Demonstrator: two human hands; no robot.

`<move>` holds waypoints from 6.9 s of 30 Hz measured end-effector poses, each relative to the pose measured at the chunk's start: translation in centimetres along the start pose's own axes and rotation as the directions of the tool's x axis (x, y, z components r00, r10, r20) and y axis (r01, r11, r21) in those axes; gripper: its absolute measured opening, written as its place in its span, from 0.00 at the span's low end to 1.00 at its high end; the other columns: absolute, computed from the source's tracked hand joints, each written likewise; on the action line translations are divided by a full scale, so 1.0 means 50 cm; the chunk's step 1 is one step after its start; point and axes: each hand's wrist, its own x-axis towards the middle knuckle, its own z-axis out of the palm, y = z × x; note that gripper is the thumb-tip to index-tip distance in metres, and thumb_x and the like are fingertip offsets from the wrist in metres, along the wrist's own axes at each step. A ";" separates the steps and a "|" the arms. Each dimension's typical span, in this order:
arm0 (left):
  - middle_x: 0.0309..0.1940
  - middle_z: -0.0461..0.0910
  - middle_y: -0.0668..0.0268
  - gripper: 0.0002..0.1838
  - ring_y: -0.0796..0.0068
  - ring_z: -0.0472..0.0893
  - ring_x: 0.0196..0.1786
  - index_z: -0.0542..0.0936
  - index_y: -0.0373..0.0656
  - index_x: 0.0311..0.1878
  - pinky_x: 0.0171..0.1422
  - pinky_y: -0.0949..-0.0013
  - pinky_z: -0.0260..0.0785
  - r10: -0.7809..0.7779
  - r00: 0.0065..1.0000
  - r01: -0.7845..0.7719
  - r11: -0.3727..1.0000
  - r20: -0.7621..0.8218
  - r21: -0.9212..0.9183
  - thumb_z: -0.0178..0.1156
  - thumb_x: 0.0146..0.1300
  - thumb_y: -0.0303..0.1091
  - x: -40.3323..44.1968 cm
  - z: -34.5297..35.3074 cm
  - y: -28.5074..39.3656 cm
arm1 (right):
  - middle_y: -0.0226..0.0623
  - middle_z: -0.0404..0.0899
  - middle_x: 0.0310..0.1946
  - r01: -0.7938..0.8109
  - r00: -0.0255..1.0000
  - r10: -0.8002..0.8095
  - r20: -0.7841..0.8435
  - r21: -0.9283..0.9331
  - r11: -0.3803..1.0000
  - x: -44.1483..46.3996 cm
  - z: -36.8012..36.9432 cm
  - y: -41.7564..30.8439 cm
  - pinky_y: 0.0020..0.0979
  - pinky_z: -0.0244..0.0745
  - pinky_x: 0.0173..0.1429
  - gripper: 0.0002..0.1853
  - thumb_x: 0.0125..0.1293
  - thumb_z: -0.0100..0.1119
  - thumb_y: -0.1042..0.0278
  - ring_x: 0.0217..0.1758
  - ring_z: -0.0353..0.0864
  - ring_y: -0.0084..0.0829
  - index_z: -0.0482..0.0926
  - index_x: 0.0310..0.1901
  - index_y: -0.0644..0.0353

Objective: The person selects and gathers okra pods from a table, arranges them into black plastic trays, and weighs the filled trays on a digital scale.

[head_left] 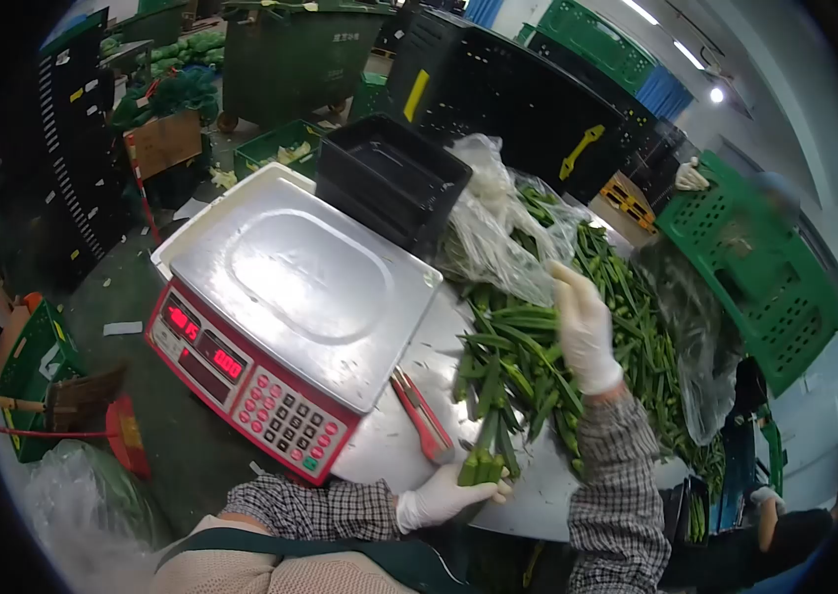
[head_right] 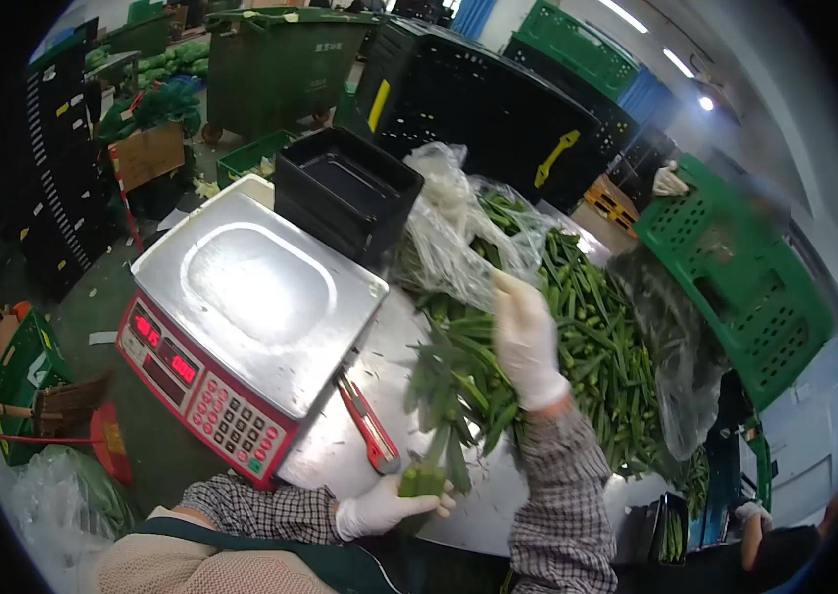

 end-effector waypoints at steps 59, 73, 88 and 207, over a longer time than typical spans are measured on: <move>0.42 0.77 0.56 0.20 0.64 0.79 0.44 0.67 0.36 0.54 0.53 0.60 0.72 -0.108 0.994 0.099 0.969 -0.026 -0.226 0.60 0.61 0.29 0.025 0.039 -0.027 | 0.45 0.79 0.35 -0.757 0.633 0.674 -0.381 -0.486 0.437 -0.444 -0.201 0.184 0.41 0.72 0.46 0.14 0.58 0.59 0.59 0.41 0.78 0.46 0.80 0.37 0.62; 0.44 0.77 0.55 0.20 0.65 0.79 0.46 0.67 0.36 0.56 0.54 0.63 0.72 -0.135 0.990 0.138 0.960 0.028 -0.244 0.59 0.63 0.30 0.025 0.029 -0.028 | 0.42 0.76 0.33 -0.530 0.847 0.438 -0.301 -0.515 0.673 -0.630 -0.190 -0.085 0.38 0.71 0.39 0.14 0.49 0.59 0.82 0.34 0.76 0.44 0.75 0.40 0.60; 0.46 0.75 0.56 0.24 0.63 0.78 0.49 0.64 0.37 0.59 0.56 0.59 0.72 -0.127 0.992 0.117 0.911 0.002 -0.395 0.58 0.59 0.26 0.027 0.028 -0.023 | 0.44 0.77 0.44 -0.239 0.971 0.240 -0.010 -0.128 0.962 -0.479 -0.148 -0.127 0.34 0.73 0.47 0.16 0.49 0.61 0.78 0.42 0.78 0.40 0.77 0.43 0.64; 0.55 0.71 0.55 0.29 0.63 0.73 0.56 0.61 0.37 0.62 0.62 0.61 0.68 -0.047 0.990 0.095 0.913 0.130 -0.397 0.59 0.60 0.33 0.015 0.028 -0.032 | 0.31 0.77 0.22 -0.458 0.857 0.481 0.185 -0.157 0.875 -0.452 -0.098 -0.211 0.21 0.70 0.27 0.12 0.57 0.64 0.75 0.22 0.74 0.16 0.78 0.42 0.66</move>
